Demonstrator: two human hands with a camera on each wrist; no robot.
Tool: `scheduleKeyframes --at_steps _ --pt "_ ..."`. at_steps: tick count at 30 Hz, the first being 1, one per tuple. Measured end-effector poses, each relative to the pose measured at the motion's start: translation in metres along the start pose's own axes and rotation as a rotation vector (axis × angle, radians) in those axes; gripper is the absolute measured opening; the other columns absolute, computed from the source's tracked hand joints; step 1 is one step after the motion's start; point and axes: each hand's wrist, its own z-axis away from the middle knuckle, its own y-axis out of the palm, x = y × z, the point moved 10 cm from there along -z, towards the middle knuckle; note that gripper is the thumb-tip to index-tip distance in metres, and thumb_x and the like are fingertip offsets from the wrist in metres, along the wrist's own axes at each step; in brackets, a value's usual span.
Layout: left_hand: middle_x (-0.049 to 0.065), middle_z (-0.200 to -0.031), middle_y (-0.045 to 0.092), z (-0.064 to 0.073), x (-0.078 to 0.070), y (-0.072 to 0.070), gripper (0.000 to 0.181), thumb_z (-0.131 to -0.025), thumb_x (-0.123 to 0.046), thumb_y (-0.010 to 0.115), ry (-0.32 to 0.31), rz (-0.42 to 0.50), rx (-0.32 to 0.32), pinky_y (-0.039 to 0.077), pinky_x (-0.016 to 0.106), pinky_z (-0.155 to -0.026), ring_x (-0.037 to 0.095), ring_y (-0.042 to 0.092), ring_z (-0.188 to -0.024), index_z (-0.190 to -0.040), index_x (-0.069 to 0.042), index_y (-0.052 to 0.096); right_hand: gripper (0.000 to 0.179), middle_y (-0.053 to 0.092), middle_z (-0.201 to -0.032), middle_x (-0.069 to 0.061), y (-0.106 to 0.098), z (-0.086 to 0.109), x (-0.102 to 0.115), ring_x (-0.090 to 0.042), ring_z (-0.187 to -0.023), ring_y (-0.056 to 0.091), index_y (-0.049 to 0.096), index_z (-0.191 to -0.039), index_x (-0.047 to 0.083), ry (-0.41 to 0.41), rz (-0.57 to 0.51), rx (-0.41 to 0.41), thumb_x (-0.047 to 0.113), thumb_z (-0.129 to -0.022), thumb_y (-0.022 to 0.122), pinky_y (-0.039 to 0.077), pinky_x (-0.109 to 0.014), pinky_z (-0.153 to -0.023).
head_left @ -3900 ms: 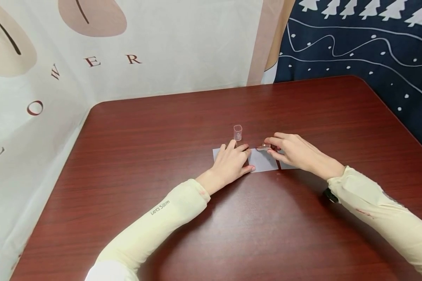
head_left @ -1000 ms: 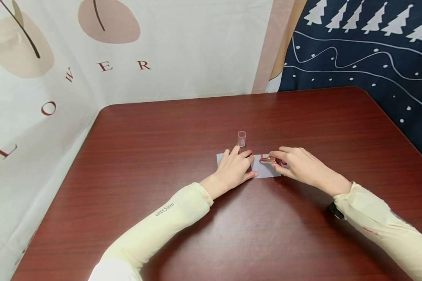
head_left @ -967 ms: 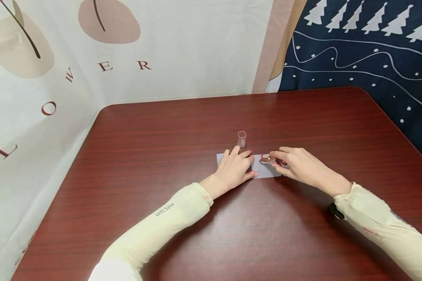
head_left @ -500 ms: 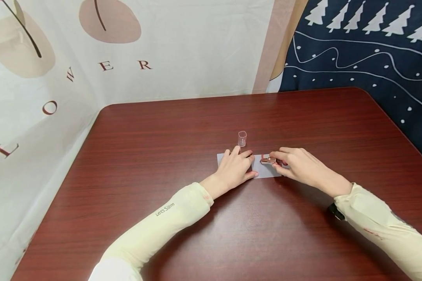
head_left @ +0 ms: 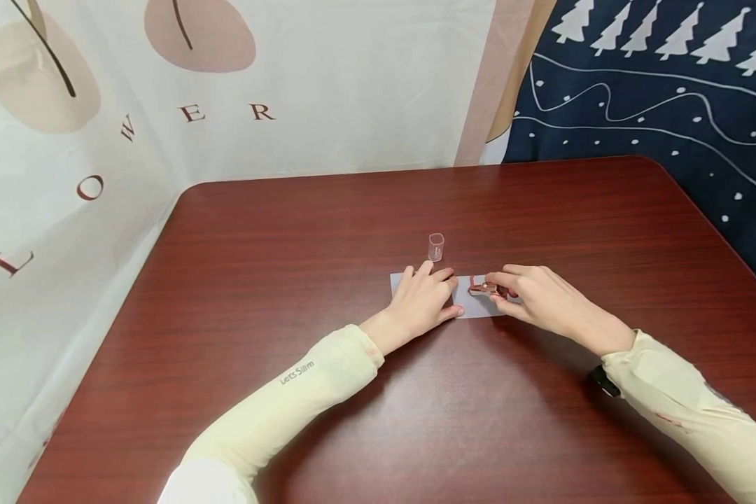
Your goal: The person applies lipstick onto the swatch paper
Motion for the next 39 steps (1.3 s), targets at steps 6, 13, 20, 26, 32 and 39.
scheduleKeyframes --at_steps 6,13,20,26,32,39 --pt "-0.002 -0.129 0.055 -0.0004 -0.0001 -0.0002 0.05 -0.085 -0.053 0.059 0.002 0.006 0.001 0.038 0.035 -0.074 0.021 0.046 -0.109 -0.12 -0.017 0.063 0.021 0.053 -0.072 0.002 -0.0005 0.0003 0.0012 -0.003 -0.052 0.039 0.068 -0.097 0.001 -0.001 0.009 0.0 0.009 -0.078 0.066 0.036 -0.02 -0.047" --pt "-0.002 -0.129 0.055 -0.0005 -0.0002 -0.0008 0.05 -0.085 -0.053 0.058 0.002 0.006 0.005 0.037 0.035 -0.073 0.02 0.047 -0.108 -0.12 -0.018 0.063 0.022 0.052 -0.071 0.002 -0.0002 0.0008 0.0019 -0.003 -0.051 0.038 0.068 -0.098 0.001 0.014 0.024 0.005 0.009 -0.077 0.067 0.035 -0.02 -0.046" --pt "-0.002 -0.129 0.055 -0.0001 0.0002 -0.0005 0.05 -0.085 -0.053 0.058 0.001 0.011 0.007 0.038 0.035 -0.074 0.021 0.047 -0.11 -0.121 -0.018 0.063 0.022 0.053 -0.072 0.002 -0.0004 0.0013 0.0037 -0.003 -0.05 0.038 0.068 -0.097 0.002 0.008 0.022 -0.003 0.007 -0.076 0.068 0.034 -0.02 -0.045" --pt "-0.002 -0.129 0.056 0.0006 0.0006 -0.0009 0.05 -0.085 -0.053 0.058 0.001 0.009 0.001 0.038 0.035 -0.074 0.021 0.047 -0.11 -0.12 -0.018 0.063 0.021 0.053 -0.071 0.003 0.0004 0.0014 0.0038 -0.002 -0.05 0.036 0.068 -0.096 0.002 0.009 0.017 -0.001 0.007 -0.076 0.068 0.033 -0.02 -0.045" --pt "-0.002 -0.129 0.056 0.0 0.0012 0.0002 0.049 -0.085 -0.053 0.058 -0.001 0.014 0.0 0.038 0.035 -0.074 0.02 0.047 -0.109 -0.119 -0.017 0.063 0.02 0.052 -0.071 0.003 -0.0005 0.0011 0.0058 -0.003 -0.05 0.036 0.068 -0.095 0.002 -0.006 0.023 -0.005 0.008 -0.076 0.067 0.033 -0.02 -0.045" --pt "-0.001 -0.129 0.055 0.0001 0.0008 0.0008 0.049 -0.085 -0.053 0.059 0.001 0.017 -0.004 0.038 0.035 -0.074 0.019 0.048 -0.108 -0.119 -0.017 0.064 0.018 0.051 -0.07 0.004 -0.001 0.002 0.0079 -0.002 -0.05 0.036 0.068 -0.092 0.003 -0.014 0.028 -0.014 0.007 -0.075 0.066 0.033 -0.02 -0.045"
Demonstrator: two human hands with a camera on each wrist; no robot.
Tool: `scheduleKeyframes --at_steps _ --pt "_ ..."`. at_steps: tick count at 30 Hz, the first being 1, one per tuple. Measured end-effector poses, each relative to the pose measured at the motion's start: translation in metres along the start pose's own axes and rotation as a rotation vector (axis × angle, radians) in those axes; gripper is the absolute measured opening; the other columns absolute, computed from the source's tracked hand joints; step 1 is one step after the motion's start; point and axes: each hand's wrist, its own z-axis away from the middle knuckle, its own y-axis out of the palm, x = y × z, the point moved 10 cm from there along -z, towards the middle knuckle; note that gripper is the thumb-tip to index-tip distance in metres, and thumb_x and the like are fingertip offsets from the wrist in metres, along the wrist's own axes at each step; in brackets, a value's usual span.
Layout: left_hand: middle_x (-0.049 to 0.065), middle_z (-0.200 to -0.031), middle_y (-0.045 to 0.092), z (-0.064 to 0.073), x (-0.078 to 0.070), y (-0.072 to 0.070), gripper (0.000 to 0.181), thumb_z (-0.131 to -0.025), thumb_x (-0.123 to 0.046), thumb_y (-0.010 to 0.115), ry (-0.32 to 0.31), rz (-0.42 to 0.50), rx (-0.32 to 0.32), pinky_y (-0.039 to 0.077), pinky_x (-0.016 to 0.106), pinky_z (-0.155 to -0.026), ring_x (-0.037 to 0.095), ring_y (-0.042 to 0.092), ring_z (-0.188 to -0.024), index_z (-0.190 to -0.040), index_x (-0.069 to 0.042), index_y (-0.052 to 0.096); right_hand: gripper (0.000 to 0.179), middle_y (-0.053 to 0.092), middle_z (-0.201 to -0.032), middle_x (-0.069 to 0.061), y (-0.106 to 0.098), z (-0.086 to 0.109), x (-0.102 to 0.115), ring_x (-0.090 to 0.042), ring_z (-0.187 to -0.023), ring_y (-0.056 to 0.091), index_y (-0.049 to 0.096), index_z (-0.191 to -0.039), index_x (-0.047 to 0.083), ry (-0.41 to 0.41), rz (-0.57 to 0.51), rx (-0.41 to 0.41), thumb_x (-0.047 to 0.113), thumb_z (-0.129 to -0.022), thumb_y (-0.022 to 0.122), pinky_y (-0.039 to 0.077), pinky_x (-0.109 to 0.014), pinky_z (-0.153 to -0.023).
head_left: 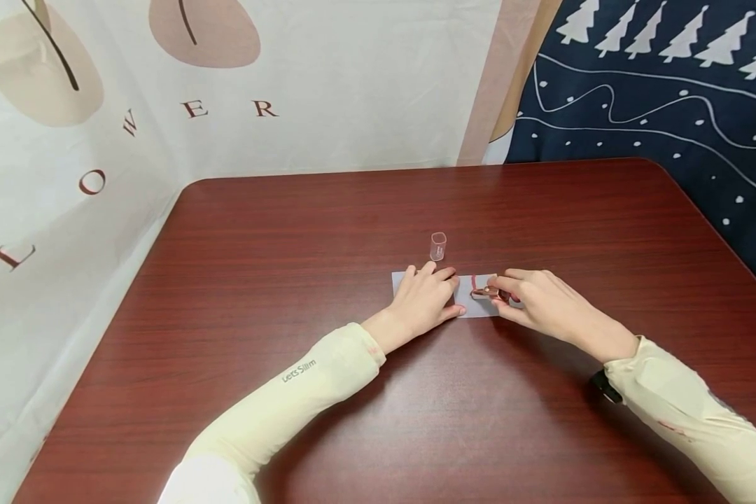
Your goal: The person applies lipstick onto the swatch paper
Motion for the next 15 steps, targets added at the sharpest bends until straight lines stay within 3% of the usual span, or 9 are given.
scheduleKeyframes --at_steps 15 --pt "-0.002 -0.13 0.055 -0.0003 -0.0003 0.0006 0.05 -0.086 -0.054 0.057 -0.002 -0.021 0.008 0.038 0.035 -0.074 0.021 0.047 -0.109 -0.12 -0.018 0.063 0.018 0.051 -0.07 0.003 -0.0012 0.0015 0.0024 -0.003 -0.05 0.038 0.068 -0.092 0.003 -0.008 0.001 0.003 0.007 -0.075 0.065 0.035 -0.021 -0.045"
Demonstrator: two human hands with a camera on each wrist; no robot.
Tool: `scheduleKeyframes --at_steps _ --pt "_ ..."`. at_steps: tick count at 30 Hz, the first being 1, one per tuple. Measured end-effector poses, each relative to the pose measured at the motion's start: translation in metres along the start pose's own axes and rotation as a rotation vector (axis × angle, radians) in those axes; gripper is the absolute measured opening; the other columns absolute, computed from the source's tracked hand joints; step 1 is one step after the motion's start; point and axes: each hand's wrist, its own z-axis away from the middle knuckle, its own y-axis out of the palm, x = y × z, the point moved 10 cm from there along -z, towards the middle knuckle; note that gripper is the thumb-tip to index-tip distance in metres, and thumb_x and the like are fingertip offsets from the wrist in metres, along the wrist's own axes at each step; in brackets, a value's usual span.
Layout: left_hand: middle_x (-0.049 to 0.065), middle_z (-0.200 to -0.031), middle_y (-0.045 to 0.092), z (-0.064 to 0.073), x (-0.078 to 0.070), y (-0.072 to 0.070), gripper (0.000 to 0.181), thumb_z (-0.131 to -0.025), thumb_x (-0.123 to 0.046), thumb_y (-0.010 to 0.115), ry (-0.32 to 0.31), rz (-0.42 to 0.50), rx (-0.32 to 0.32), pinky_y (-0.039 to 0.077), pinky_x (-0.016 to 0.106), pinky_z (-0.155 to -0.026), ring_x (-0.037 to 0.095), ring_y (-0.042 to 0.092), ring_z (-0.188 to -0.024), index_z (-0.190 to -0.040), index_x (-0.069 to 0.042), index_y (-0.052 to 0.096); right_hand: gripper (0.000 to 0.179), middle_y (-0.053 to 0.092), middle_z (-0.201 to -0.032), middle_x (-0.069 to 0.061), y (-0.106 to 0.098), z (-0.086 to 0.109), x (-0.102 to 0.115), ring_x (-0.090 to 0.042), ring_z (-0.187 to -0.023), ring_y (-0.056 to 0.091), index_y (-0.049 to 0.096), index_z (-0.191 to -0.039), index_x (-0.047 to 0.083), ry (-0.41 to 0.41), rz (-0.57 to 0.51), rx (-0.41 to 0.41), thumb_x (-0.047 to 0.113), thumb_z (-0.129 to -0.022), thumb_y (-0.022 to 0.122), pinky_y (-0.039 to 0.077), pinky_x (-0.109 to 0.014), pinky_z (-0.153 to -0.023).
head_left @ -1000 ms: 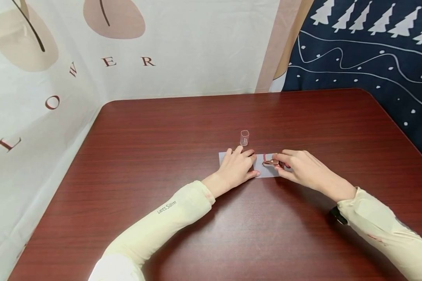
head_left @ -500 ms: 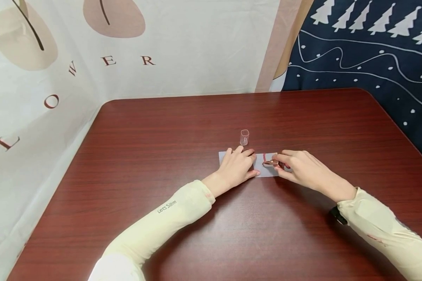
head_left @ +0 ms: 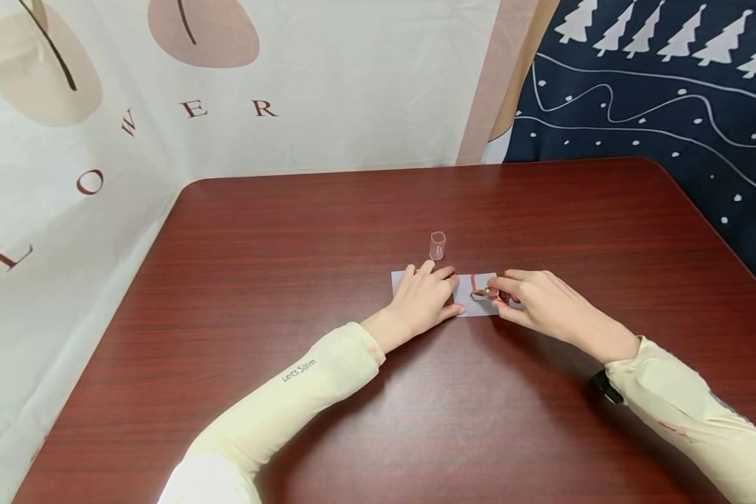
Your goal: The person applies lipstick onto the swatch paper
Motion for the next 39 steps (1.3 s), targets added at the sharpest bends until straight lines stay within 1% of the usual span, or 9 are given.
scheduleKeyframes --at_steps 4,8,18,35,39 --pt "-0.002 -0.13 0.055 0.0002 0.0005 -0.0001 0.051 -0.086 -0.054 0.057 0.0 -0.005 -0.005 0.039 0.035 -0.074 0.021 0.047 -0.108 -0.121 -0.018 0.062 0.017 0.051 -0.071 0.003 0.0001 0.0 0.0004 -0.003 -0.05 0.038 0.067 -0.092 0.003 0.0 0.003 0.002 0.008 -0.075 0.065 0.036 -0.021 -0.046" --pt "-0.002 -0.13 0.055 0.0 -0.0001 0.001 0.051 -0.086 -0.054 0.057 0.001 -0.001 0.003 0.038 0.035 -0.073 0.021 0.047 -0.109 -0.122 -0.018 0.062 0.018 0.053 -0.071 0.002 0.0004 0.0013 0.0004 -0.003 -0.05 0.038 0.067 -0.092 0.003 0.004 0.009 0.003 0.008 -0.075 0.065 0.036 -0.022 -0.046" --pt "-0.003 -0.13 0.054 0.0006 -0.0003 0.0016 0.051 -0.085 -0.054 0.057 -0.006 -0.009 0.008 0.038 0.034 -0.071 0.02 0.048 -0.103 -0.121 -0.019 0.062 0.018 0.054 -0.073 0.003 0.001 0.0031 0.0008 -0.002 -0.05 0.039 0.067 -0.092 0.005 0.011 0.004 0.006 0.007 -0.075 0.065 0.036 -0.021 -0.046" --pt "-0.003 -0.132 0.053 -0.0007 0.0004 0.0021 0.052 -0.086 -0.055 0.056 -0.011 -0.024 0.011 0.037 0.033 -0.071 0.021 0.047 -0.102 -0.123 -0.019 0.061 0.017 0.054 -0.073 0.002 0.0004 0.0028 0.0019 -0.003 -0.051 0.039 0.066 -0.091 0.004 0.007 -0.006 0.015 0.007 -0.075 0.065 0.036 -0.021 -0.047" --pt "-0.003 -0.133 0.052 -0.0009 -0.0005 0.0032 0.052 -0.086 -0.055 0.055 -0.012 -0.026 0.022 0.037 0.033 -0.07 0.021 0.047 -0.103 -0.124 -0.019 0.06 0.017 0.053 -0.073 0.002 0.0012 0.0041 0.0016 -0.003 -0.051 0.039 0.066 -0.091 0.003 0.008 -0.01 0.023 0.007 -0.075 0.065 0.036 -0.02 -0.047"
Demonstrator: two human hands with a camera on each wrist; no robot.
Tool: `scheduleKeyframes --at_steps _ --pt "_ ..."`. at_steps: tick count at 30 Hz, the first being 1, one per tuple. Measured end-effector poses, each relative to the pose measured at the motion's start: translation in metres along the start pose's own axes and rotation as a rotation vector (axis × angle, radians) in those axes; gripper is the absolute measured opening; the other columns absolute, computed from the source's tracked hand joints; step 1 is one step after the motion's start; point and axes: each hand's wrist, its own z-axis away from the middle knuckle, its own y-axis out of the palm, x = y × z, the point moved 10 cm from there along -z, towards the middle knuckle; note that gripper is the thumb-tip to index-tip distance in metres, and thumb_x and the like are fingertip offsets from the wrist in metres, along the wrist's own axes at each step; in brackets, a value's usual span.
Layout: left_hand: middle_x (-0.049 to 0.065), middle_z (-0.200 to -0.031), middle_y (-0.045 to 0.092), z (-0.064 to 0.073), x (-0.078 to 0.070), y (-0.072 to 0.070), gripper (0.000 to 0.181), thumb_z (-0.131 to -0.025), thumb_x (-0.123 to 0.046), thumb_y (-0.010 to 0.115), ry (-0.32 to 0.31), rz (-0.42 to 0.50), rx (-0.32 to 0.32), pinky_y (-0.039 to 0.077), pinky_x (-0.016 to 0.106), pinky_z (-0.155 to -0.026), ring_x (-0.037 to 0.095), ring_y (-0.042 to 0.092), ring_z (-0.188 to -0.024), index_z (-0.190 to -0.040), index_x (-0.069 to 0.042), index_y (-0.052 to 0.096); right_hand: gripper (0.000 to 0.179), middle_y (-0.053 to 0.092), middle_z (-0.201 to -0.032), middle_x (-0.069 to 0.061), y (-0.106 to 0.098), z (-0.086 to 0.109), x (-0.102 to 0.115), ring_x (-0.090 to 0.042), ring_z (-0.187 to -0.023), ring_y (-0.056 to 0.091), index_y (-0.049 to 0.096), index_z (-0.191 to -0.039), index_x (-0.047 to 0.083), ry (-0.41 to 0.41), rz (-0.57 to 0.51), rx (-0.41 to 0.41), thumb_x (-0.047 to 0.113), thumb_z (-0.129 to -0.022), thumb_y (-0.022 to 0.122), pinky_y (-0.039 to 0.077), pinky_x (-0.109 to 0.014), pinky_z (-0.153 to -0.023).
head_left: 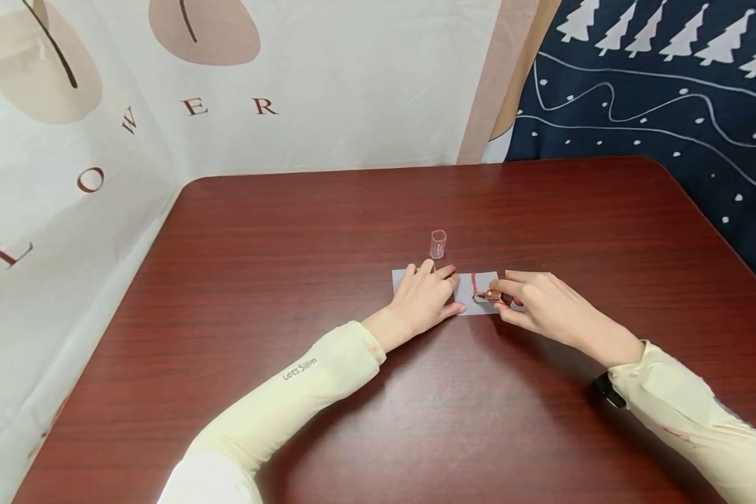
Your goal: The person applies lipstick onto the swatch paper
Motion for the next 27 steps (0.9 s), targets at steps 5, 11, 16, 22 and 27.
scheduleKeyframes --at_steps 5,11,16,22,27 --pt "-0.003 -0.134 0.051 0.0016 -0.0002 0.0001 0.053 -0.087 -0.055 0.054 -0.001 -0.007 0.014 0.036 0.033 -0.07 0.021 0.047 -0.103 -0.126 -0.019 0.059 0.018 0.055 -0.074 0.002 0.0006 0.0001 0.0013 -0.002 -0.05 0.039 0.067 -0.092 0.004 0.0 -0.015 0.006 0.007 -0.074 0.066 0.036 -0.019 -0.046" --pt "-0.004 -0.134 0.051 0.0023 0.0004 -0.0004 0.054 -0.087 -0.055 0.054 -0.005 -0.02 0.013 0.036 0.032 -0.069 0.021 0.048 -0.102 -0.127 -0.02 0.058 0.019 0.053 -0.073 0.005 -0.0023 -0.0003 0.0048 -0.001 -0.051 0.038 0.066 -0.09 0.007 -0.033 -0.017 -0.032 0.006 -0.071 0.067 0.035 -0.019 -0.046" --pt "-0.004 -0.134 0.051 0.0027 0.0008 -0.001 0.054 -0.087 -0.055 0.054 -0.008 -0.022 0.013 0.036 0.033 -0.069 0.02 0.048 -0.102 -0.127 -0.02 0.058 0.018 0.051 -0.072 0.005 -0.0033 -0.0006 0.007 -0.002 -0.052 0.039 0.066 -0.088 0.006 -0.047 0.0 -0.043 0.006 -0.071 0.066 0.035 -0.02 -0.045" --pt "-0.004 -0.134 0.051 0.0031 0.0006 -0.0013 0.054 -0.087 -0.055 0.054 -0.01 -0.024 0.012 0.036 0.032 -0.069 0.02 0.048 -0.101 -0.127 -0.02 0.058 0.015 0.054 -0.073 0.004 0.0001 0.0007 0.0046 -0.003 -0.052 0.04 0.066 -0.089 0.006 -0.017 0.007 -0.021 0.008 -0.074 0.064 0.036 -0.019 -0.046" --pt "-0.004 -0.134 0.051 0.0035 0.0005 -0.0017 0.053 -0.087 -0.055 0.055 -0.012 -0.022 0.008 0.035 0.032 -0.068 0.019 0.048 -0.1 -0.127 -0.02 0.059 0.015 0.054 -0.072 0.003 0.0006 0.0012 0.0052 -0.003 -0.052 0.04 0.066 -0.089 0.005 -0.018 0.009 -0.025 0.008 -0.074 0.064 0.035 -0.019 -0.045"
